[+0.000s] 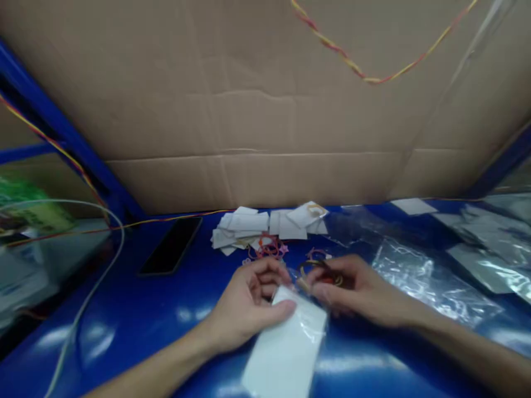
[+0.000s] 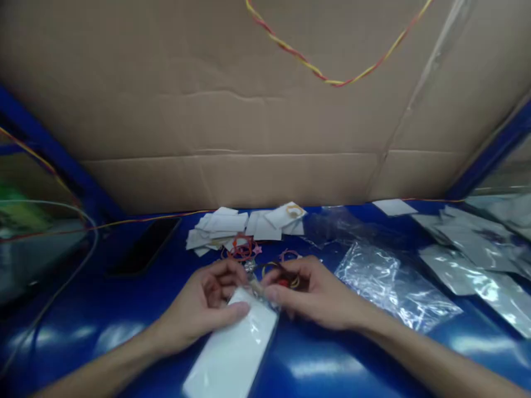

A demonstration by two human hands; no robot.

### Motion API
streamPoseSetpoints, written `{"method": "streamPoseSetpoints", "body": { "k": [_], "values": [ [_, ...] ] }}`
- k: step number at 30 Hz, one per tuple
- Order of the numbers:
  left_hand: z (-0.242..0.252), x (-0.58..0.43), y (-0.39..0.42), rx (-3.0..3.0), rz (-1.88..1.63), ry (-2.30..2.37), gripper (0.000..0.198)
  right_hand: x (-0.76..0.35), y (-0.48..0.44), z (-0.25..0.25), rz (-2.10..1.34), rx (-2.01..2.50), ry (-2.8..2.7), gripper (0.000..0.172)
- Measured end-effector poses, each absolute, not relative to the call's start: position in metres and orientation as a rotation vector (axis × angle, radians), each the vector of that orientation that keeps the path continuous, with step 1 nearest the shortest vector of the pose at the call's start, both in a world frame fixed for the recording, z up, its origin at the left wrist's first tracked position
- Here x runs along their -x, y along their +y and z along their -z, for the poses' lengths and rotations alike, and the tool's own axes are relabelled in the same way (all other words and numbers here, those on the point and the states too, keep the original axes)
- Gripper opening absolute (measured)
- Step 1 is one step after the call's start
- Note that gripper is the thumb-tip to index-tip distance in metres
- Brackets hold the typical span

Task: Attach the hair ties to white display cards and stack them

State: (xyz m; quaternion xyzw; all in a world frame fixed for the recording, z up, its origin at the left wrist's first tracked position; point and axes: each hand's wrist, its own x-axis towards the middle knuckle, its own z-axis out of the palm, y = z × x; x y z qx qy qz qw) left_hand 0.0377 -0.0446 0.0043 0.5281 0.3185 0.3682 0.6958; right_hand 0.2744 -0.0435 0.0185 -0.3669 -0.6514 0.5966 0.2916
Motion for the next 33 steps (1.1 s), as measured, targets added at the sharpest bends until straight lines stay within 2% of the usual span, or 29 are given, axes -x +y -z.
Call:
{"method": "streamPoseSetpoints", "body": {
  "k": [3, 8, 11, 19, 26, 33],
  "values": [
    [-0.003, -0.038, -0.043, -1.152, -0.811, 0.723, 0.031, -0.276, -0.044, -0.022, -1.439, 0.950, -1.924, 0.029],
    [-0.003, -0.037, -0.043, -1.127, -0.755, 0.658, 0.030, -0.281, -0.045, -0.030, -1.000, 0.876, -2.275, 0.035],
    [-0.003, -0.037, -0.044, -1.135, -0.759, 0.670, 0.030, -0.282, -0.046, -0.030, -0.904, 0.882, -2.330, 0.035],
    [-0.007, -0.039, -0.049, -1.273, -0.717, 0.805, 0.032, -0.279, -0.049, -0.029, -0.948, 0.748, -2.383, 0.036],
    [-0.009, -0.042, -0.048, -1.291, -0.810, 0.865, 0.028, -0.279, -0.046, -0.026, -1.026, 0.914, -2.115, 0.021],
    [-0.010, -0.043, -0.050, -1.224, -0.888, 0.838, 0.024, -0.273, -0.047, -0.027, -1.100, 0.903, -2.055, 0.023]
  ]
}}
